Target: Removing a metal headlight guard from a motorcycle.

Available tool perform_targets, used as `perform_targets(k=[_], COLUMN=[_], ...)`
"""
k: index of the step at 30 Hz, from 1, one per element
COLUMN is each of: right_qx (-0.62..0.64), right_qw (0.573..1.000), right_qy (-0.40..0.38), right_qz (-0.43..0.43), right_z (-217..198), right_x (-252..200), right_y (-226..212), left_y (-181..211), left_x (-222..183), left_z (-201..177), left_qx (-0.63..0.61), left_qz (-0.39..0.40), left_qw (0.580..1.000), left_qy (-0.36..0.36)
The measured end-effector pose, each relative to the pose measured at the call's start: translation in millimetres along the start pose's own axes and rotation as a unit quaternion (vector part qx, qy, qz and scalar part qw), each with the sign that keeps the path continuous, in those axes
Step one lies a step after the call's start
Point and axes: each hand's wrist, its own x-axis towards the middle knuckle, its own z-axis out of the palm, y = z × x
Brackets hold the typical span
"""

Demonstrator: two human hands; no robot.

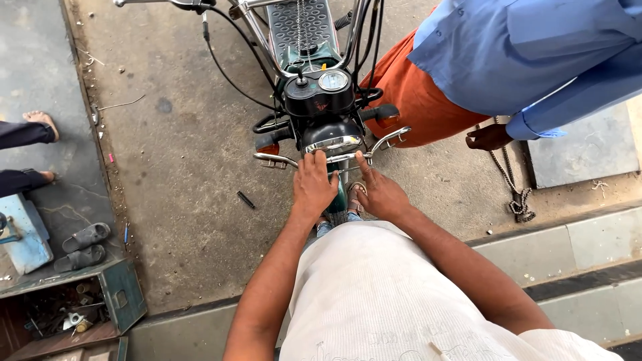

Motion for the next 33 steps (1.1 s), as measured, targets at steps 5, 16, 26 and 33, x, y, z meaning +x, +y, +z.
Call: perform_targets(k=[5, 16, 26, 33], right_qx=[-0.014, 0.057, 0.109, 0.118], right_qw=[0.999, 0.996, 0.988, 0.988], right_qy=[-0.028, 0.043, 0.063, 0.076], right_qz=[0.019, -0.062, -0.09, -0.059], right_z=[-1, -33, -35, -47], right_x=[1, -38, -34, -21], right_y=[-2, -40, -35, -45], left_y=[-3, -11, -12, -15], left_x=[1, 0, 12, 15], left_z=[-8, -22, -19, -19], left_qx=[-0.014, -0.042, -0.016, 0.009], left_qz=[0.0, -0.01, 0.001, -0.015], left_qw=[0.999, 0.989, 0.992, 0.986], left_qy=[-0.039, -0.141, -0.129, -0.165])
